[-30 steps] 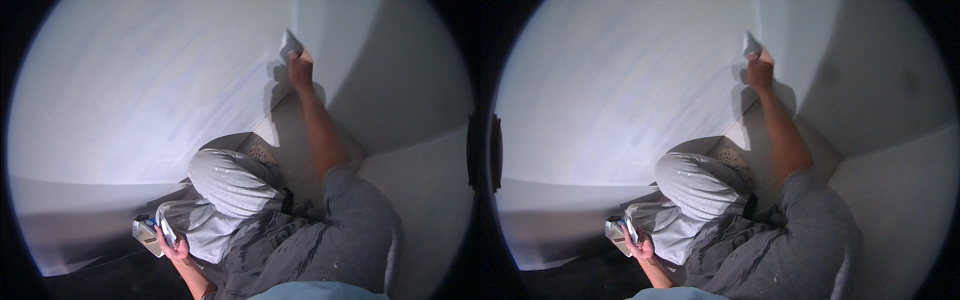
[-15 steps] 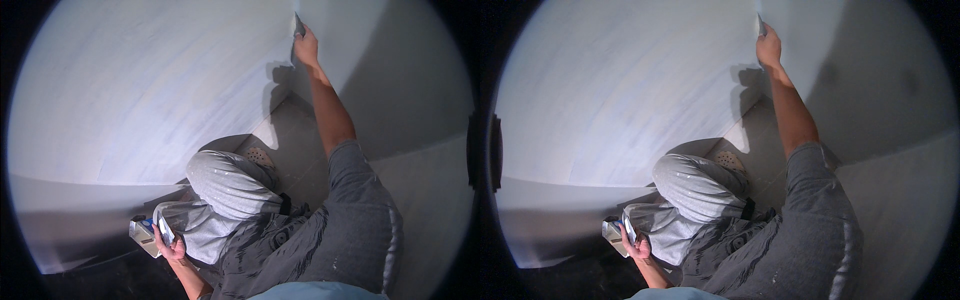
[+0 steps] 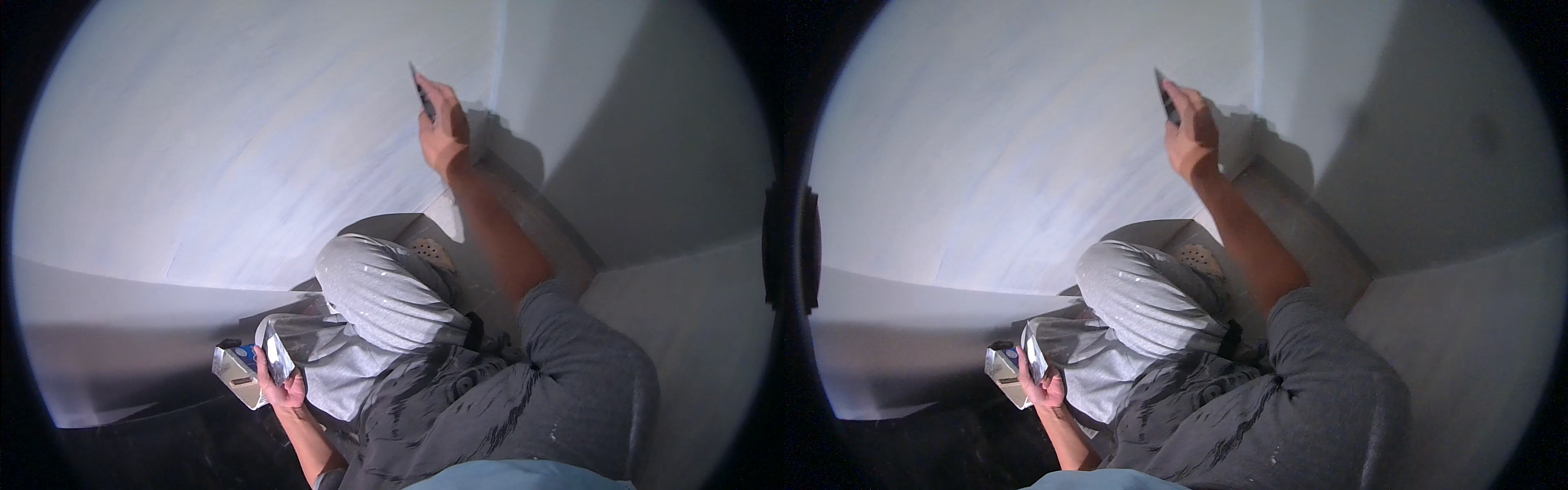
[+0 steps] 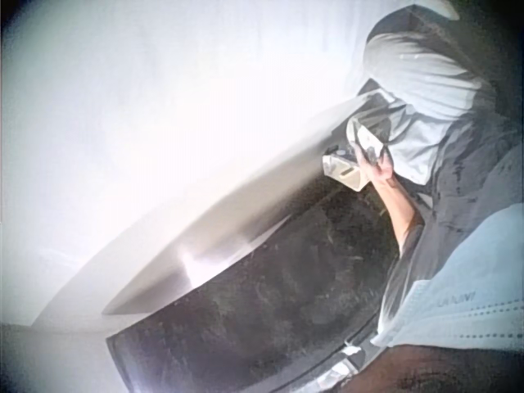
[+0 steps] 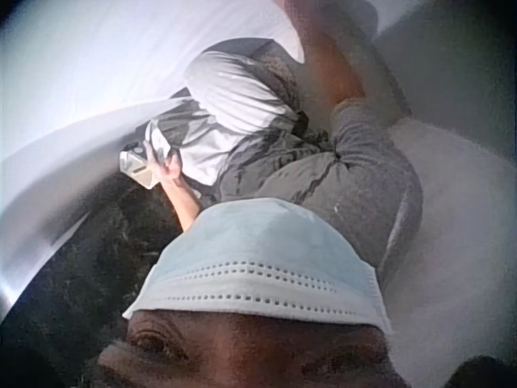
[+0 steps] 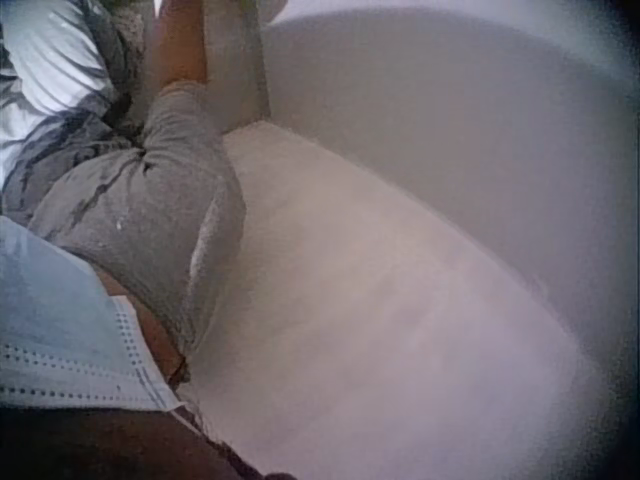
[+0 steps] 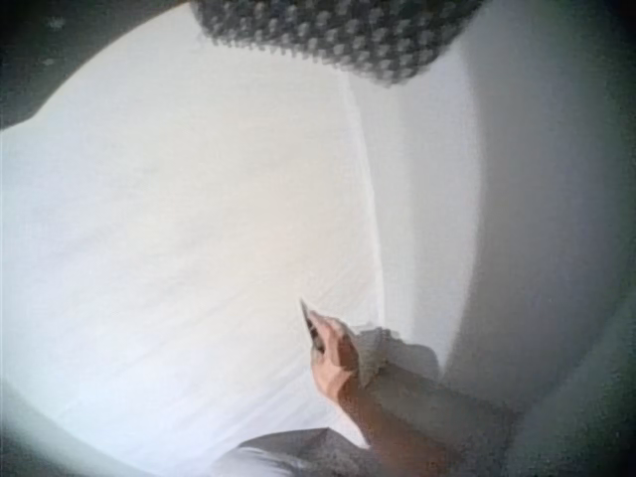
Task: The person scoops plaster from a container using a trowel and applies it to a wall with a putty knife. They repeatedly transfer material between tools and smooth the surface on the wall.
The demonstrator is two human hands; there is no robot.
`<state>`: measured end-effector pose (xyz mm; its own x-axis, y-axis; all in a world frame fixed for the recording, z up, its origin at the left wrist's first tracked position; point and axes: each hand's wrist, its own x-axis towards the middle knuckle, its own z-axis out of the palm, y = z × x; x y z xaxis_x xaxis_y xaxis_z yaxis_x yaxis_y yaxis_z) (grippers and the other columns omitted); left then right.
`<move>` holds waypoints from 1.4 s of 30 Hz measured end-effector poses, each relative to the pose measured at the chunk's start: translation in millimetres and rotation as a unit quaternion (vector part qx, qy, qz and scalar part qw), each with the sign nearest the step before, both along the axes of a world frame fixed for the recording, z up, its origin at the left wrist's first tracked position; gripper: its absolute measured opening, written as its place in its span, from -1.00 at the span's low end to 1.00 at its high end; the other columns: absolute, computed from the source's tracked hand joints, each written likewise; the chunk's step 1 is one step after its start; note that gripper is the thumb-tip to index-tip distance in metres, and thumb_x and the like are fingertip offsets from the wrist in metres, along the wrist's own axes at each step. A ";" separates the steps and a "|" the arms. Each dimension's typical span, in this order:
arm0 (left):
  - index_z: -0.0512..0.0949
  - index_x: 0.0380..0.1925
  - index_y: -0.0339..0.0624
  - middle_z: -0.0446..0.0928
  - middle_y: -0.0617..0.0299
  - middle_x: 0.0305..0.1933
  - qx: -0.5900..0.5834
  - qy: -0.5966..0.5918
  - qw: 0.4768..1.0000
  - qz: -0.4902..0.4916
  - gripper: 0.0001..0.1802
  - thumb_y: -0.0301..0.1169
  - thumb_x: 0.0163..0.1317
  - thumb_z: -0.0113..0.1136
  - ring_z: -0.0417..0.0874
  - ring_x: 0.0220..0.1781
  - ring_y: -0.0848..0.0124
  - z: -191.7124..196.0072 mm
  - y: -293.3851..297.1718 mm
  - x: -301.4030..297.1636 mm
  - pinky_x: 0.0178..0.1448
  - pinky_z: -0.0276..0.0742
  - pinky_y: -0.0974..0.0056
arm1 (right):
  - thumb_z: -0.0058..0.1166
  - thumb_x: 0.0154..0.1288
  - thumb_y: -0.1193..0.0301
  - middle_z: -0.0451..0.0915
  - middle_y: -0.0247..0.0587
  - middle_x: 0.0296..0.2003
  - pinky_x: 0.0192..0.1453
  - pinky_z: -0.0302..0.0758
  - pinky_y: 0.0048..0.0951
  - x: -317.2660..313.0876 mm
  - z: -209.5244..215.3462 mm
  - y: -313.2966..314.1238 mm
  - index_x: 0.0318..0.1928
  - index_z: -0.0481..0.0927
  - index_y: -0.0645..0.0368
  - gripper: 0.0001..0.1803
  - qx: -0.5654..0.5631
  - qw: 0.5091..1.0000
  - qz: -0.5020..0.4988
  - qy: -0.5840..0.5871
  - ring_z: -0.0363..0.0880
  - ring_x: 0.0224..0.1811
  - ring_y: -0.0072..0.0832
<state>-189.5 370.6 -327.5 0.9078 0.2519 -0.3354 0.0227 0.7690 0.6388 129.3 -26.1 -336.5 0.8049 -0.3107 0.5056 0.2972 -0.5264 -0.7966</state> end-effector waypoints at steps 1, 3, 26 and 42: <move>0.61 -0.08 -0.31 0.71 0.15 -0.33 0.015 0.033 0.999 0.029 -0.61 -0.18 0.59 -0.04 0.36 -0.79 0.57 6.7 -8.3 2.7 -0.79 0.14 0.51 | 0.12 0.21 0.69 0.48 -0.15 0.25 0.42 0.43 -0.17 -9.5 2.5 10.8 0.40 0.44 0.01 -0.29 -0.003 1.000 0.011 -0.019 0.45 0.33 -0.14; 0.62 -0.09 -0.30 0.72 0.17 -0.33 0.046 0.048 0.998 0.017 -0.60 -0.16 0.58 -0.02 0.37 -0.79 0.57 16.2 -19.1 6.8 -0.79 0.16 0.51 | 0.14 0.17 0.70 0.47 -0.14 0.26 0.41 0.44 -0.16 -28.0 8.5 32.3 0.40 0.44 0.01 -0.26 -0.004 0.998 0.033 -0.043 0.43 0.33 -0.12; 0.50 0.14 -0.29 0.61 0.24 -0.23 0.104 -0.099 0.989 0.029 -0.47 0.00 0.56 -0.03 0.59 -0.47 0.57 90.6 -169.9 120.4 -0.55 0.43 0.48 | 0.11 0.23 0.71 0.68 0.08 0.06 0.09 0.61 -0.25 -135.1 38.0 93.6 0.18 0.52 0.30 -0.53 0.071 0.906 0.286 -0.303 0.71 0.01 -0.11; 0.57 -0.16 -0.43 0.61 0.15 -0.48 0.349 -0.005 0.918 -0.187 -0.43 -0.01 0.54 -0.01 0.55 -0.68 0.48 129.4 -140.3 119.6 -0.68 0.39 0.41 | 0.42 -0.01 0.46 0.70 -0.66 0.07 0.39 0.30 -0.21 -81.9 125.8 22.7 0.02 0.77 -0.35 -0.48 -0.304 0.771 0.489 -0.273 0.56 0.19 -0.44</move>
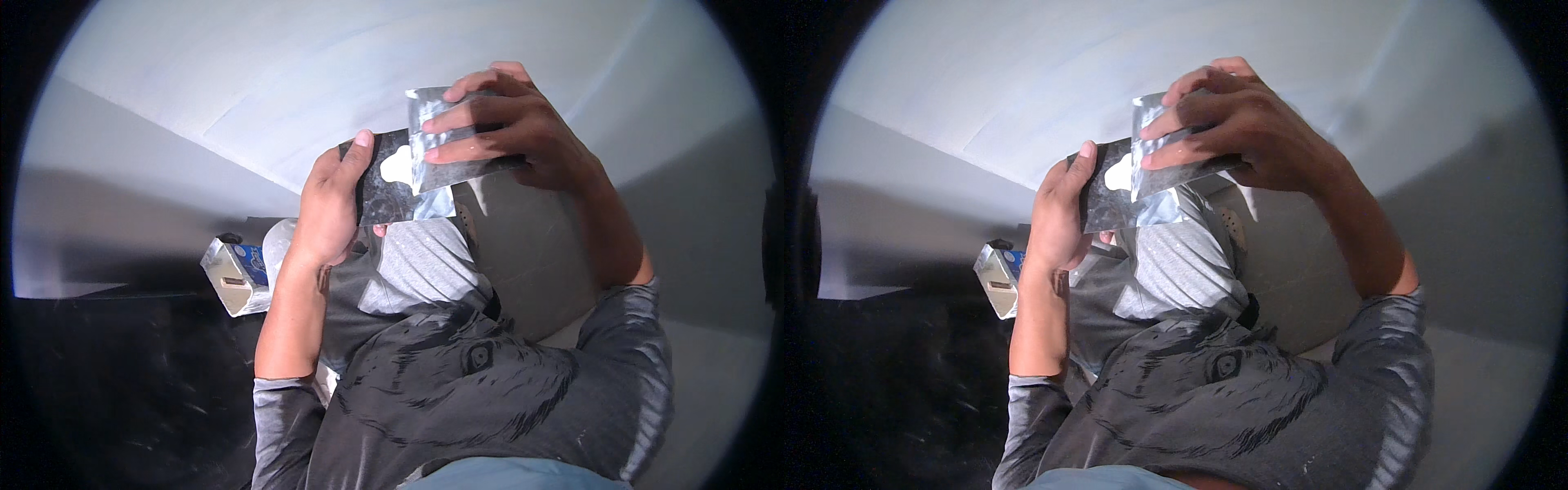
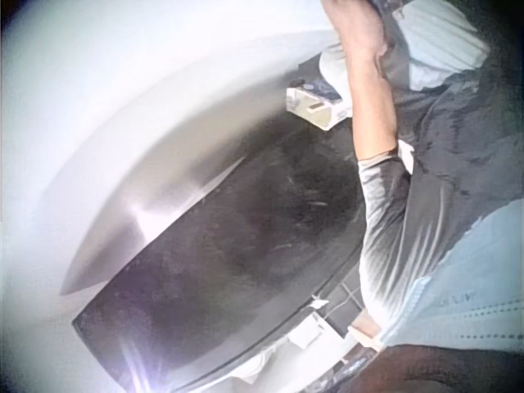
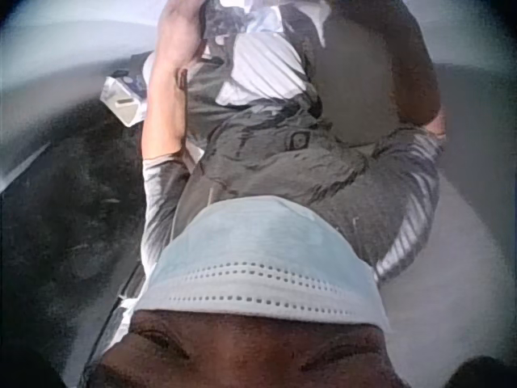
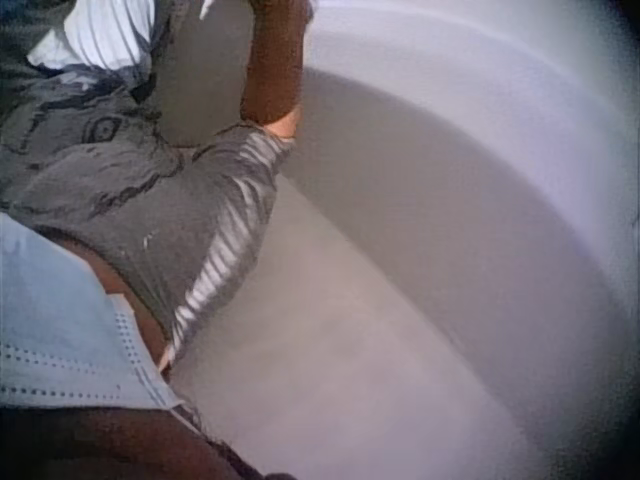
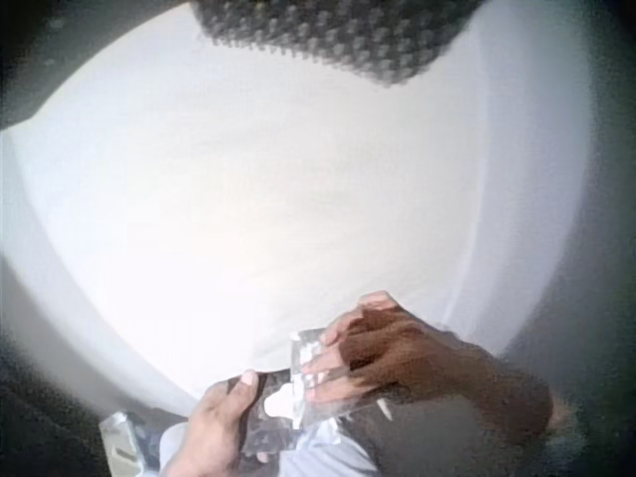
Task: The person scoops plaster from a container using a trowel and applies it to a wall with a putty knife. They repeatedly transfer material between tools and smooth the surface on the wall.
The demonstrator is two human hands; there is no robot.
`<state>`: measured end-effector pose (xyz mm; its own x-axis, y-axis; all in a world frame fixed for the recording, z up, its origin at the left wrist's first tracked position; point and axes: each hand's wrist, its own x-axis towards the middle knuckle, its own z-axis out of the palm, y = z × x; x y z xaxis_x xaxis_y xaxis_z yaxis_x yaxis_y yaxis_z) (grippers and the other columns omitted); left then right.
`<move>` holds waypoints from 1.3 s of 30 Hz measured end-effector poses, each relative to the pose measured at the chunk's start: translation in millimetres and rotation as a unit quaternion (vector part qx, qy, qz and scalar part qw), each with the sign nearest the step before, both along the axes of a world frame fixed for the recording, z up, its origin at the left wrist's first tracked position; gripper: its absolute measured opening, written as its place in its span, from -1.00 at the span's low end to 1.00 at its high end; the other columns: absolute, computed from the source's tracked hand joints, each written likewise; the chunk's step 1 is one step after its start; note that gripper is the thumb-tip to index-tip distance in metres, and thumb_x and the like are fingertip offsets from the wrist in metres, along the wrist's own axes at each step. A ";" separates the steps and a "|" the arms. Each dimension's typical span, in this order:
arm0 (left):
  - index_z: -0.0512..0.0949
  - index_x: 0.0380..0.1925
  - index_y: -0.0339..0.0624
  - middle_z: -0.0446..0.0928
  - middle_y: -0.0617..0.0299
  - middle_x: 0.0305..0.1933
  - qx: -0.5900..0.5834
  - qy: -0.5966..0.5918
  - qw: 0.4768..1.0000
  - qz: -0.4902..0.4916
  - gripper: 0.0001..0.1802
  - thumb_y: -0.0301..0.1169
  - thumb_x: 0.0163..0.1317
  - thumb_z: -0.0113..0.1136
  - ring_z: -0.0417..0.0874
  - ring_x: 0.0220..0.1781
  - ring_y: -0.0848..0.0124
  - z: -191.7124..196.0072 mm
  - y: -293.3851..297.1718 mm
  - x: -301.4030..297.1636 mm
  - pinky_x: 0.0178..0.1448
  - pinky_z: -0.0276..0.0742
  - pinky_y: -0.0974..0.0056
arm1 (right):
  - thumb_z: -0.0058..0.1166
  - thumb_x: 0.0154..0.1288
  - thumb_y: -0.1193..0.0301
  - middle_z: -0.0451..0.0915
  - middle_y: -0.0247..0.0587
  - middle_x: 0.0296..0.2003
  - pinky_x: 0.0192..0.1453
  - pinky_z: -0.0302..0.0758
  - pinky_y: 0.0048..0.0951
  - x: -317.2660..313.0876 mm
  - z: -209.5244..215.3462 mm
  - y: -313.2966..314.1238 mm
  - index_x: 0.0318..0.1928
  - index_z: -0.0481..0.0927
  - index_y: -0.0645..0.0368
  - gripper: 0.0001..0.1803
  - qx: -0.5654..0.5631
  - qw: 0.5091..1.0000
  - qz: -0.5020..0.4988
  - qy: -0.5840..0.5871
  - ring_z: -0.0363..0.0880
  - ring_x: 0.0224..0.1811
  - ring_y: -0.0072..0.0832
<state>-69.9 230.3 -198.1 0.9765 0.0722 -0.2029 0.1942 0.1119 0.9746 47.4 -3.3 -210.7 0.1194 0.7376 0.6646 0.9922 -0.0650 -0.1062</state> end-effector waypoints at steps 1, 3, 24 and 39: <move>0.57 -0.19 -0.42 0.61 0.15 -0.49 0.005 0.004 1.000 -0.001 -0.44 -0.01 0.54 -0.01 0.55 -0.68 0.47 2.1 -0.4 1.3 -0.68 0.40 0.41 | 0.44 -0.04 0.45 0.70 -0.69 0.06 0.40 0.28 -0.19 0.4 0.7 0.4 0.00 0.77 -0.36 -0.47 -0.005 1.000 0.010 -0.011 0.55 0.20 -0.45; 0.57 -0.19 -0.42 0.61 0.15 -0.49 0.011 -0.001 1.000 0.005 -0.45 -0.02 0.55 -0.01 0.55 -0.68 0.47 6.3 0.3 3.7 -0.69 0.40 0.41 | 0.42 0.00 0.44 0.69 -0.69 0.07 0.42 0.26 -0.16 -0.1 -3.8 -2.8 0.00 0.77 -0.36 -0.50 -0.014 1.000 0.002 0.014 0.55 0.20 -0.44; 0.62 -0.16 -0.27 0.70 0.17 -0.38 -0.248 0.057 0.945 0.206 -0.63 -0.18 0.57 0.00 0.33 -0.82 0.58 -92.8 148.4 -106.0 -0.82 0.24 0.50 | -0.02 0.52 0.35 0.60 -0.11 0.05 0.25 0.46 -0.29 131.2 -194.3 -173.7 0.28 0.52 0.23 -0.59 0.428 0.737 -0.434 0.292 0.56 0.07 -0.28; 0.53 -0.09 -0.50 0.58 0.06 -0.37 -0.391 -0.035 0.911 0.126 -0.55 -0.21 0.62 -0.10 0.27 -0.69 0.53 -124.8 179.5 -125.2 -0.76 0.18 0.50 | -0.11 0.43 0.49 0.53 0.02 0.16 0.33 0.43 -0.13 183.1 -186.4 -197.1 0.32 0.50 0.09 -0.53 0.370 0.716 -0.558 0.198 0.52 0.19 0.03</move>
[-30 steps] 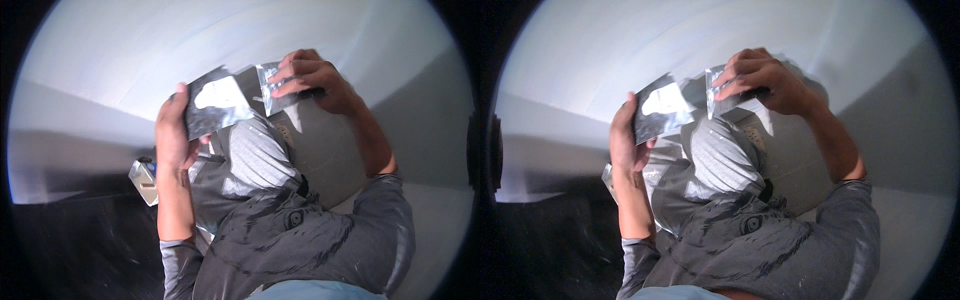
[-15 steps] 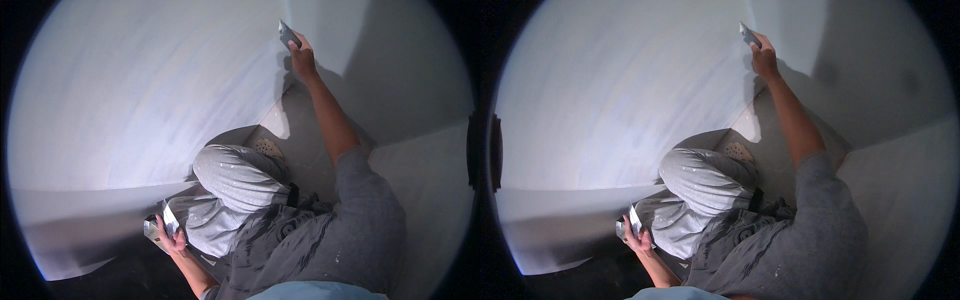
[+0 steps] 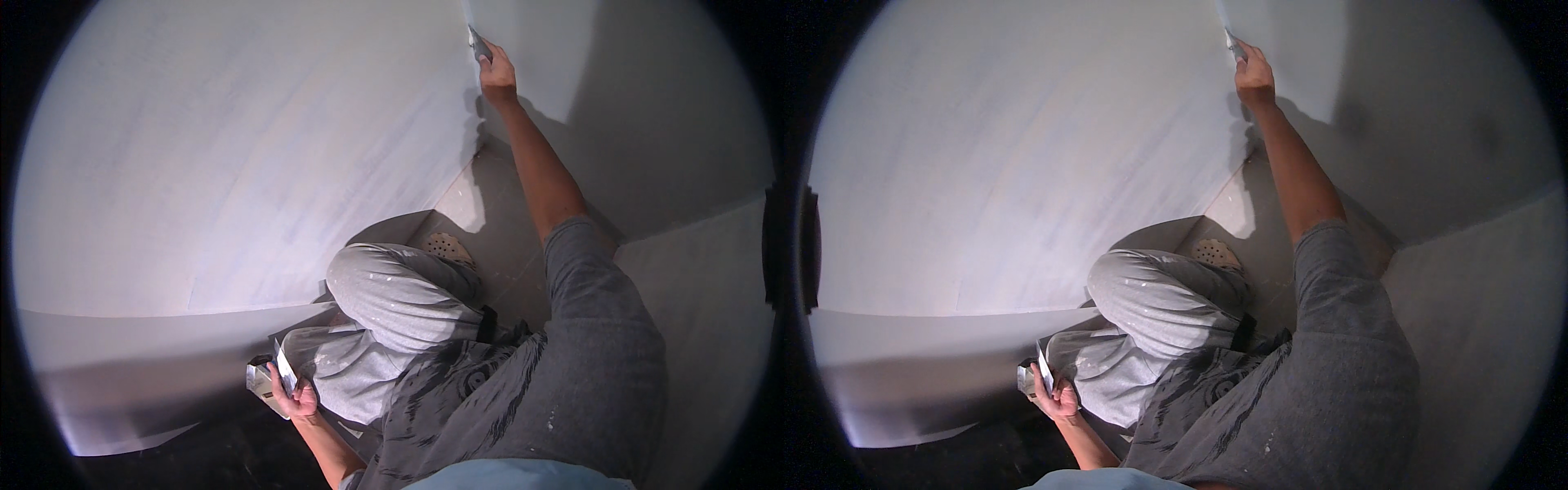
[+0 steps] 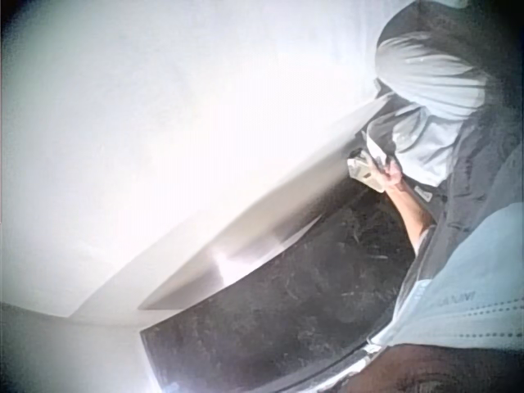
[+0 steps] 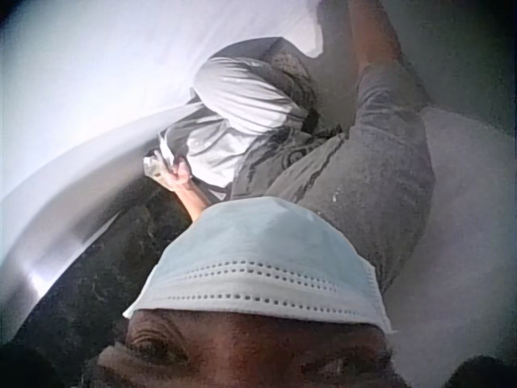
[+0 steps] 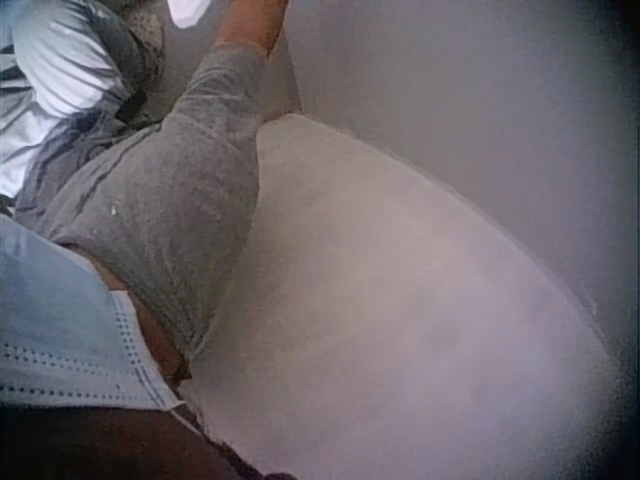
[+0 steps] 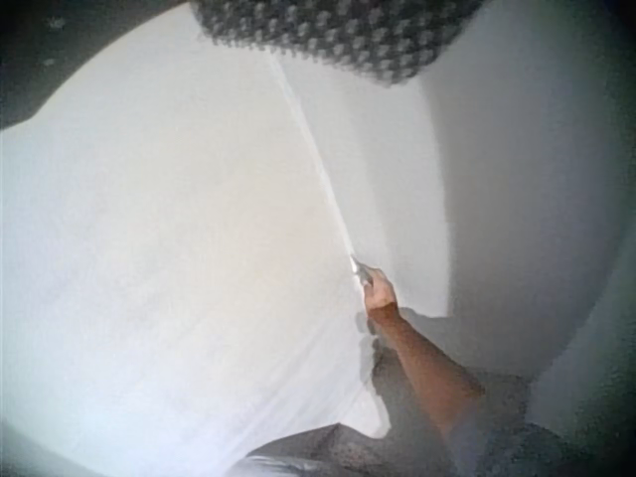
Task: The person scoops plaster from a container using a trowel and applies it to a wall with a putty knife. They repeatedly transfer material between tools and smooth the surface on the wall.
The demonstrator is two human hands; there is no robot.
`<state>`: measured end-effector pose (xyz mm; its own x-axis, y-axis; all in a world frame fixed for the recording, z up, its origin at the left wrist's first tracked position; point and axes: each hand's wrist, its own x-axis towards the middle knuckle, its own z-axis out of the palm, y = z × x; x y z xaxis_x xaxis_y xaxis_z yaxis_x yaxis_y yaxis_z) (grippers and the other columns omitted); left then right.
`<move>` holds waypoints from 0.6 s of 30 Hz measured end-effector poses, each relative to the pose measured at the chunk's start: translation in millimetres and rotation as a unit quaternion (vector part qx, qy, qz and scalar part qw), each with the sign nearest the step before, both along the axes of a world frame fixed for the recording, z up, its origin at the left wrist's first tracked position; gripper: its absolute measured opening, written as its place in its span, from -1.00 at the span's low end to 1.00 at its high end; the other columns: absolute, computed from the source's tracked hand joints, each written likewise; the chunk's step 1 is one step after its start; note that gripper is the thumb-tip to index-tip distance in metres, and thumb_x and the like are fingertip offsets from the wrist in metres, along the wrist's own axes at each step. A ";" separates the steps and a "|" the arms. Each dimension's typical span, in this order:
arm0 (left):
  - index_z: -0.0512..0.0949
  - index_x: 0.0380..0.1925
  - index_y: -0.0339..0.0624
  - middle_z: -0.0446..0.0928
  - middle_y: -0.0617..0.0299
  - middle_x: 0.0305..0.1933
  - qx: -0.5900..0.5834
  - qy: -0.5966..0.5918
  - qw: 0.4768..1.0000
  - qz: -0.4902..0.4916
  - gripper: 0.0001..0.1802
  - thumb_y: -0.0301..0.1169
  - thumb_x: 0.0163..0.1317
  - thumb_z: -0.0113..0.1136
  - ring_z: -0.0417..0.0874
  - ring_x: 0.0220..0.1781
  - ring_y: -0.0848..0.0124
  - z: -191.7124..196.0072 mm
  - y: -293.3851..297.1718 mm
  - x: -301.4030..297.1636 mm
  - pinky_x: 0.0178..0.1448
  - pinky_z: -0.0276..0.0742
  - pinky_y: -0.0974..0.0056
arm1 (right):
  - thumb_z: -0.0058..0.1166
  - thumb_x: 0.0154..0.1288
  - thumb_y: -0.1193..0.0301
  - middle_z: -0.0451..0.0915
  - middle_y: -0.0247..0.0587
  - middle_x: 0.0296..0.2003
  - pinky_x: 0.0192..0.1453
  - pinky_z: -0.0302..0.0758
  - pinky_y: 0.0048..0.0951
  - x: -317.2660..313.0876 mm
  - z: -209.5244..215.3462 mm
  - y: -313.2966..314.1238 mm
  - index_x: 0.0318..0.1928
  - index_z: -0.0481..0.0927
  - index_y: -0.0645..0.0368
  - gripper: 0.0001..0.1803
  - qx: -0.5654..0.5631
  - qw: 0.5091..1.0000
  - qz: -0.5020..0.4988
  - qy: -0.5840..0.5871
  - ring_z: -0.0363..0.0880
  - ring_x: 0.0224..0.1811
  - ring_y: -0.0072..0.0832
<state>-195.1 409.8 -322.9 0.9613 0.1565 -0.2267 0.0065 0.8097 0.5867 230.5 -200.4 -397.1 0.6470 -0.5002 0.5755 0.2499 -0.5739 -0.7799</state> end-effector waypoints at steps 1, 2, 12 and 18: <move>0.52 -0.08 -0.51 0.56 0.07 -0.37 -0.003 -0.014 1.000 -0.012 -0.55 -0.23 0.63 -0.11 0.28 -0.67 0.53 -0.4 0.2 -0.2 -0.75 0.22 0.50 | -0.11 0.44 0.48 0.52 0.00 0.18 0.35 0.43 -0.14 0.9 0.6 0.4 0.34 0.48 0.08 -0.52 -0.002 1.000 -0.002 0.015 0.51 0.21 0.02; 0.52 -0.08 -0.51 0.56 0.07 -0.37 -0.003 -0.017 1.000 -0.018 -0.55 -0.22 0.63 -0.12 0.29 -0.67 0.54 -1.4 2.1 -1.2 -0.75 0.22 0.50 | -0.10 0.44 0.47 0.51 -0.01 0.20 0.36 0.43 -0.16 1.6 1.9 2.3 0.36 0.46 0.07 -0.51 -0.003 1.000 -0.003 0.029 0.51 0.23 0.00; 0.54 -0.12 -0.37 0.62 0.11 -0.38 0.032 0.024 0.999 0.033 -0.63 -0.22 0.60 -0.05 0.23 -0.73 0.55 -6.3 10.8 -8.8 -0.77 0.11 0.50 | 0.00 0.32 0.52 0.39 -0.07 0.27 0.50 0.36 -0.20 17.6 0.8 23.1 0.56 0.14 -0.10 -0.19 -0.032 0.986 -0.007 0.164 0.40 0.35 -0.08; 0.53 -0.06 -0.43 0.65 0.08 -0.31 0.042 0.012 0.999 0.023 -0.61 -0.23 0.60 -0.05 0.24 -0.71 0.55 -7.1 12.1 -9.9 -0.77 0.12 0.51 | 0.06 0.25 0.58 0.37 -0.03 0.28 0.47 0.36 -0.16 -24.0 -4.9 61.3 0.56 0.15 -0.02 -0.15 -0.008 0.995 0.065 0.072 0.39 0.33 -0.02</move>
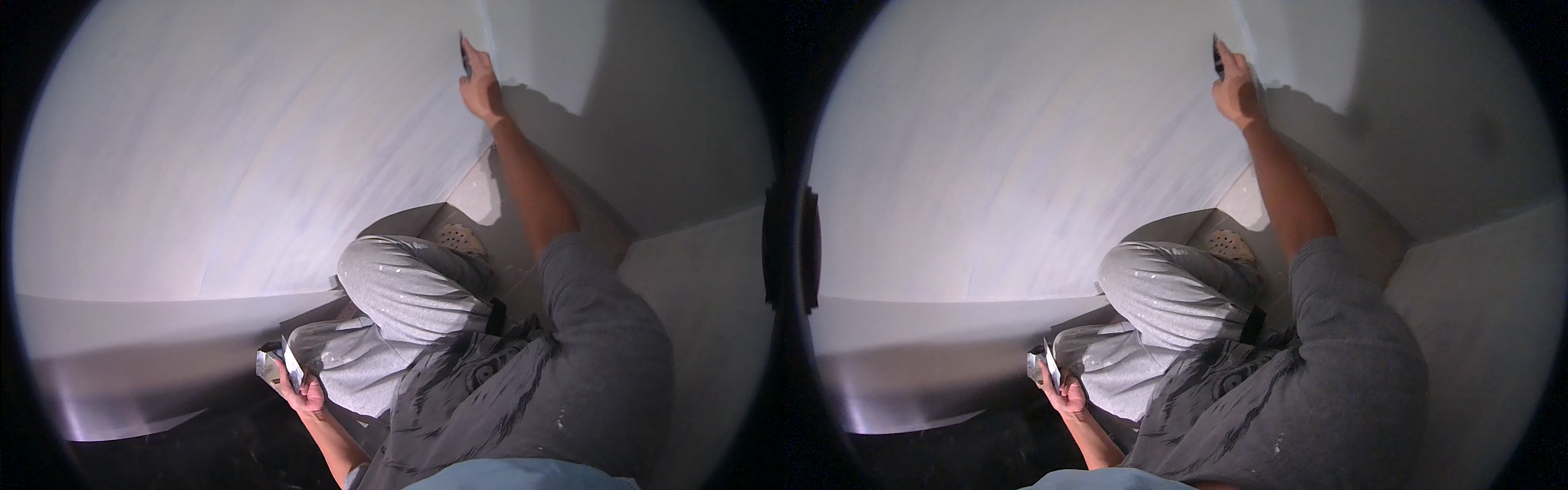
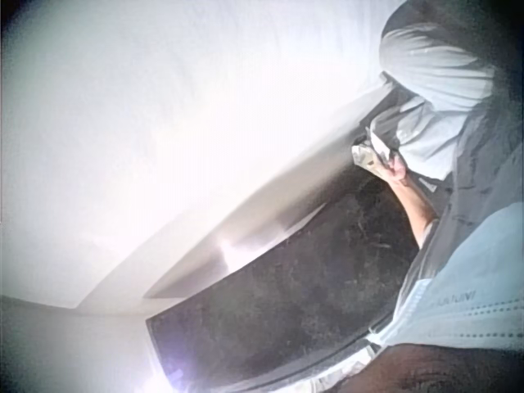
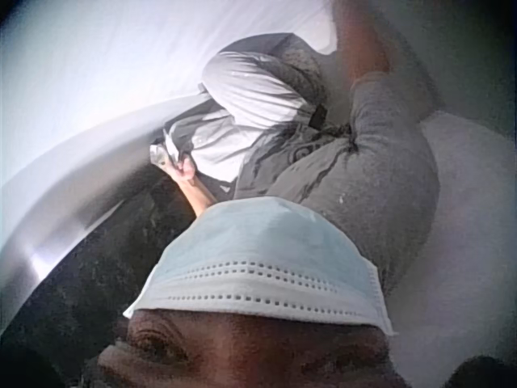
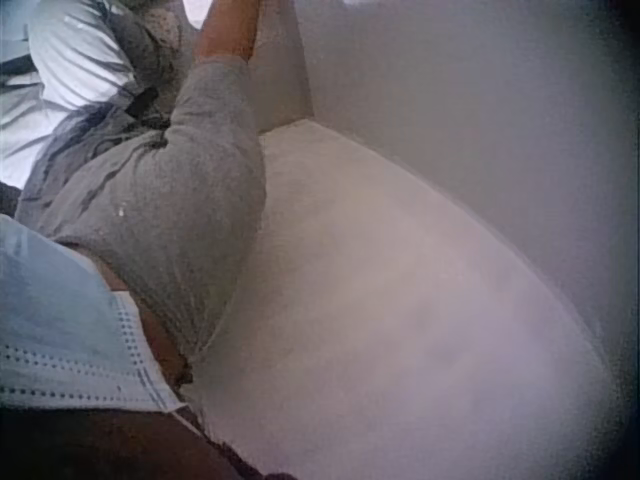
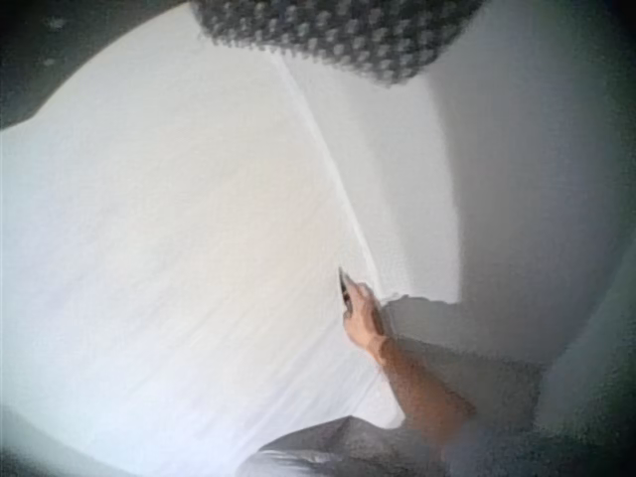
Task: The person scoops plaster from a container using a trowel and applies it to a wall with a putty knife. They repeatedly transfer material between tools and smooth the surface on the wall.
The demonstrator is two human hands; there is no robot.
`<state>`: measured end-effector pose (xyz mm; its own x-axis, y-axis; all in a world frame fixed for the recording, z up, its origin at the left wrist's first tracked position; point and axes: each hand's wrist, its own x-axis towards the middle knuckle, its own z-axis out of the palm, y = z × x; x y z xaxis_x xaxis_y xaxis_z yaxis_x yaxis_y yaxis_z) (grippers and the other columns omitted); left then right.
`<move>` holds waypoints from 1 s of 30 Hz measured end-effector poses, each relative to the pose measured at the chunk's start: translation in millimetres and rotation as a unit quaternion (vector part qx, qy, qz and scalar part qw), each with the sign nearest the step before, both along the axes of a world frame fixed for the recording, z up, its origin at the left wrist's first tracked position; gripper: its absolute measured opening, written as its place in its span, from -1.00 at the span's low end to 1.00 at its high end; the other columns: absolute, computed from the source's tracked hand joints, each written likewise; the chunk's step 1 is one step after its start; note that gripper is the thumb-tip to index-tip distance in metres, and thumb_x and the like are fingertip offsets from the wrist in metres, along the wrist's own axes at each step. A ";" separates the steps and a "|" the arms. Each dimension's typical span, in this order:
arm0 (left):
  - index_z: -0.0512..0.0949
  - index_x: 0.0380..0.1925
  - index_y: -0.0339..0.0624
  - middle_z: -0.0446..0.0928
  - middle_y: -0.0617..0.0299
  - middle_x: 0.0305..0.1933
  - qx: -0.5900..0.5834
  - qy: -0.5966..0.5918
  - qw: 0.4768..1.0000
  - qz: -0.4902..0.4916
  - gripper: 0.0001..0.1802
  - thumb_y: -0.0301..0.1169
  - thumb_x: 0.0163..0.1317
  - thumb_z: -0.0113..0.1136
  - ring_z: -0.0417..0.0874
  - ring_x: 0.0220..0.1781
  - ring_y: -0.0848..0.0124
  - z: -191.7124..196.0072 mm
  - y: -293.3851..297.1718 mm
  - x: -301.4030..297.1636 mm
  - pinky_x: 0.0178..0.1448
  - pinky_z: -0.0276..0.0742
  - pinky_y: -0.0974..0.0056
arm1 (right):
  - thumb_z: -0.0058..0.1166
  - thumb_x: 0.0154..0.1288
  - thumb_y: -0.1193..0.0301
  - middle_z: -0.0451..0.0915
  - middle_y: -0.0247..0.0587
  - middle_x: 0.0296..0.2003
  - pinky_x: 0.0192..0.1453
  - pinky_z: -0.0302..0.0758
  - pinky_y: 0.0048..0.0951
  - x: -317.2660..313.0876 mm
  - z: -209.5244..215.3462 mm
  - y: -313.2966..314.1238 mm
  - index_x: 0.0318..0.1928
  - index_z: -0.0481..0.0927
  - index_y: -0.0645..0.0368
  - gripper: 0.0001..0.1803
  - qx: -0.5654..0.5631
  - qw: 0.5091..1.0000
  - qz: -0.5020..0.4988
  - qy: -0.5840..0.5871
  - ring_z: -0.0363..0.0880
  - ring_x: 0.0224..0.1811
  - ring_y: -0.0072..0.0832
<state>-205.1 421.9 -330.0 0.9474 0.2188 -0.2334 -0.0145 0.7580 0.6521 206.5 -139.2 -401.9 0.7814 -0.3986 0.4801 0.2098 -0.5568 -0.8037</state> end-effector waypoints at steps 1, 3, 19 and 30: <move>0.53 -0.06 -0.44 0.65 0.07 -0.31 0.001 -0.003 1.000 -0.003 -0.60 -0.22 0.60 -0.05 0.24 -0.71 0.55 1.3 -1.7 0.1 -0.77 0.11 0.51 | 0.08 0.24 0.60 0.37 -0.02 0.27 0.46 0.36 -0.15 -11.2 1.6 13.0 0.56 0.16 -0.01 -0.13 0.006 1.000 0.002 0.009 0.39 0.33 -0.01; 0.53 -0.06 -0.44 0.65 0.07 -0.31 0.008 -0.004 1.000 -0.001 -0.59 -0.22 0.61 -0.06 0.23 -0.71 0.55 3.4 -3.0 -0.3 -0.77 0.11 0.51 | 0.11 0.20 0.64 0.37 0.00 0.27 0.44 0.37 -0.14 -42.0 20.2 48.1 0.55 0.17 0.00 -0.11 0.018 1.000 0.005 0.025 0.39 0.33 0.00; 0.63 -0.27 -0.16 0.67 0.29 -0.45 0.168 0.141 0.974 0.046 -0.56 0.02 0.46 0.16 0.36 -0.83 0.56 62.4 -97.3 45.0 -0.78 0.31 0.49 | 0.12 0.18 0.63 0.28 0.14 0.32 0.27 0.52 -0.02 -195.1 46.0 249.2 0.58 0.07 0.00 -0.04 0.025 0.957 0.289 0.031 0.37 0.31 0.11; 0.54 -0.17 -0.24 0.62 0.19 -0.40 0.091 0.026 0.995 0.032 -0.56 -0.03 0.54 0.03 0.57 -0.61 0.46 84.0 -215.8 126.6 -0.60 0.47 0.41 | -0.02 0.47 0.49 0.67 0.01 0.03 0.14 0.56 -0.34 -241.9 100.3 180.8 0.24 0.50 0.40 -0.60 0.245 0.894 0.330 -0.181 0.64 0.07 -0.35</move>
